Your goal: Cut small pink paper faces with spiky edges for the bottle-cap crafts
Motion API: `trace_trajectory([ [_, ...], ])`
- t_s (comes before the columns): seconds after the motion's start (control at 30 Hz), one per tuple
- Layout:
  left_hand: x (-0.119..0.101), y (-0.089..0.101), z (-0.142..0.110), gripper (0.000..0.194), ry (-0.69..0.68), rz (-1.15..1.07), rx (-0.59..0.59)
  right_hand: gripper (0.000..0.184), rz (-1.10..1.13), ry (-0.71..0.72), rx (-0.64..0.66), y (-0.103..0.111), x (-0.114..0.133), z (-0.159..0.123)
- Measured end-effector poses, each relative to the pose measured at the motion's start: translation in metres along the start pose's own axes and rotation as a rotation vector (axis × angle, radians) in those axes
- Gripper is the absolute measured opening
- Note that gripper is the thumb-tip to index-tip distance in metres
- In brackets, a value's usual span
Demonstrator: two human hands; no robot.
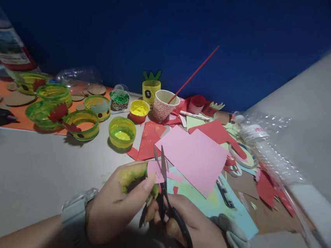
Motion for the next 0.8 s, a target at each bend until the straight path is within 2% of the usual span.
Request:
trace_trajectory([
  [0.8, 0.0036, -0.002, -0.0016, 0.036, 0.03, -0.06, 0.038, 0.056, 0.004, 0.01, -0.009, -0.0005, 0.0001, -0.0002],
])
Point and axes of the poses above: each hand's wrist, its own z-axis towards the middle knuckle, its own y-axis out of the back of the hand, x = y × z, the point moved 10 cm from there along z, towards the middle knuckle, and after that the axes turned 7 degrees about -z, right-handed, at the moved point
